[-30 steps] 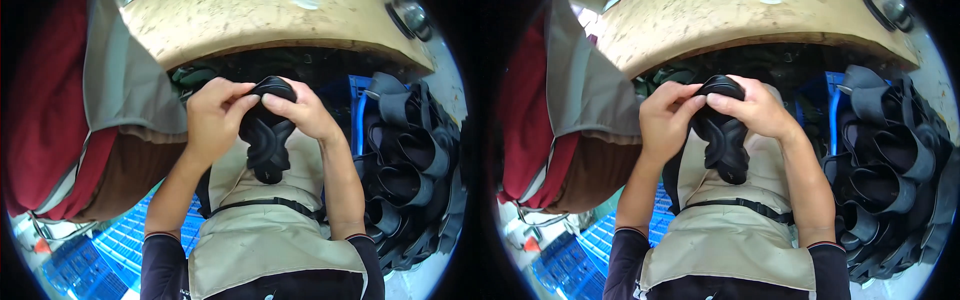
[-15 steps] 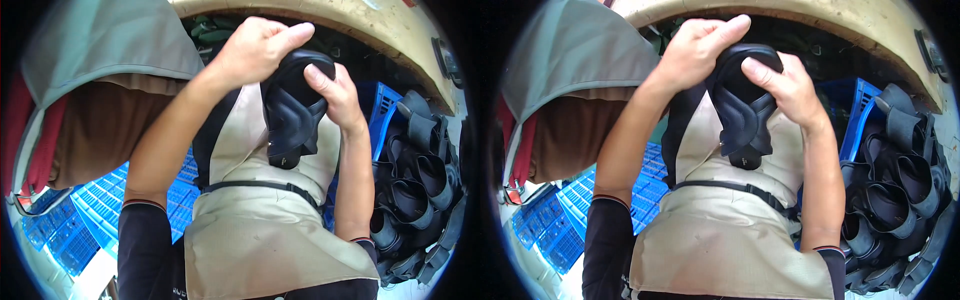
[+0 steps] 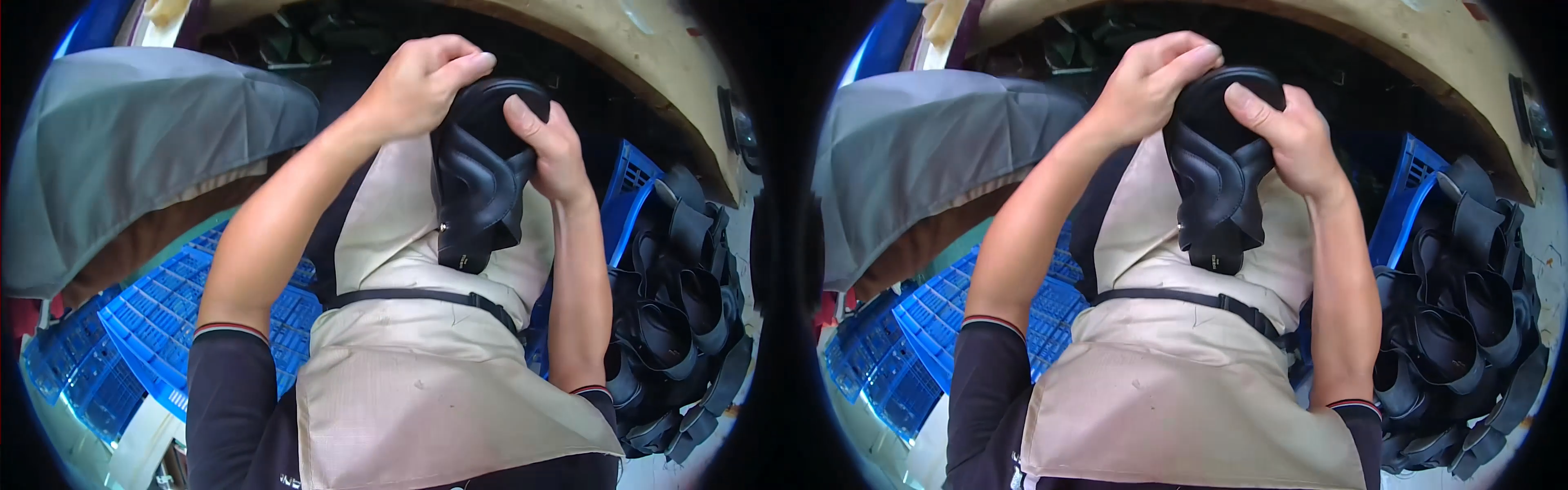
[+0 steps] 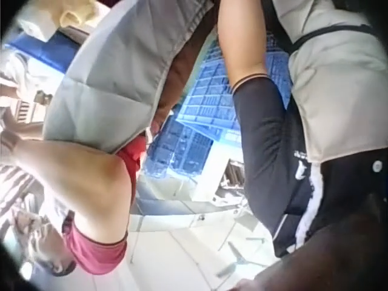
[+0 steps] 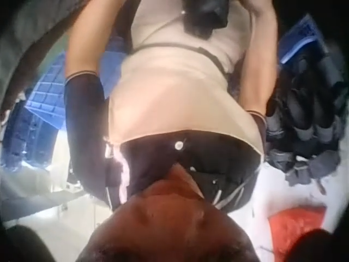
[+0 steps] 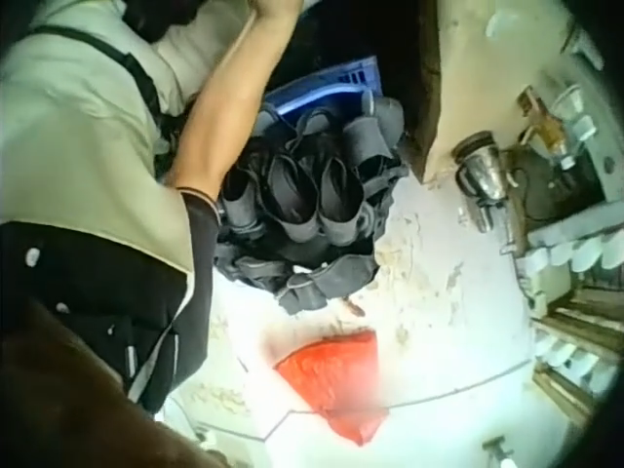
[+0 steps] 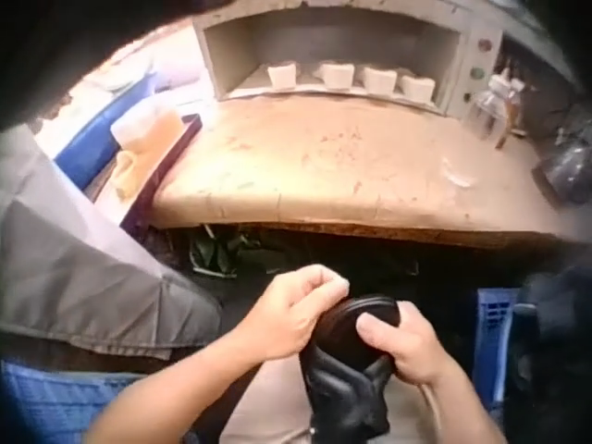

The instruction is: Fit shoe uppers onto soles and apply adhesive or finish.

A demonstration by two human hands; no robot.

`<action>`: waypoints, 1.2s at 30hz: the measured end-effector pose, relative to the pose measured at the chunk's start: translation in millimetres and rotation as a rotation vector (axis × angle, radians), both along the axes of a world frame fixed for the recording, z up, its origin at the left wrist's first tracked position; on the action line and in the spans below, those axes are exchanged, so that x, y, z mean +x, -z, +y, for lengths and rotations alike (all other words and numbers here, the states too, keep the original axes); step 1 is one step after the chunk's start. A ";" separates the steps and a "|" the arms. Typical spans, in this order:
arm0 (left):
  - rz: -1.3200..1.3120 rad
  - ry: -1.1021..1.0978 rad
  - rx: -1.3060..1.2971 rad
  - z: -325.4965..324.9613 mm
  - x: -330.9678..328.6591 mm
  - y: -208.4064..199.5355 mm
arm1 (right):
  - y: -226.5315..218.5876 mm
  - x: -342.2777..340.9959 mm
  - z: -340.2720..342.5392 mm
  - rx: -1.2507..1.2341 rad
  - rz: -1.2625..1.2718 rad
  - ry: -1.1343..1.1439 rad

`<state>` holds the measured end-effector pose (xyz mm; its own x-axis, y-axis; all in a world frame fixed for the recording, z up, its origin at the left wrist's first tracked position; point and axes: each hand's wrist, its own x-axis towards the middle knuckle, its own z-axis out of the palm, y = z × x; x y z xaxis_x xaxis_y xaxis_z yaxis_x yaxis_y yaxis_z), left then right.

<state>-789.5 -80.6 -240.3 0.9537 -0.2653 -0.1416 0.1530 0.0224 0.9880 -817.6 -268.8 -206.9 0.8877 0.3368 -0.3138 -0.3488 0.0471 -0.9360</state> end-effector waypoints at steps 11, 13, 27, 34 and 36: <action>0.106 -0.099 -0.070 39.0 1.2 5.0 | -8.8 25.0 30.1 0.059 0.106 0.077; 0.113 -0.105 -0.096 40.2 -4.2 12.5 | -3.4 22.3 28.1 0.072 0.129 0.056; 0.169 -0.229 -0.155 42.3 -37.4 38.1 | 26.2 10.3 22.6 0.220 0.235 0.088; 0.210 -0.145 -0.049 33.2 -40.6 31.3 | 46.5 0.6 3.9 0.286 0.214 0.139; 0.246 -0.125 0.002 42.7 -49.4 30.0 | 49.2 6.5 -0.4 0.314 0.224 0.146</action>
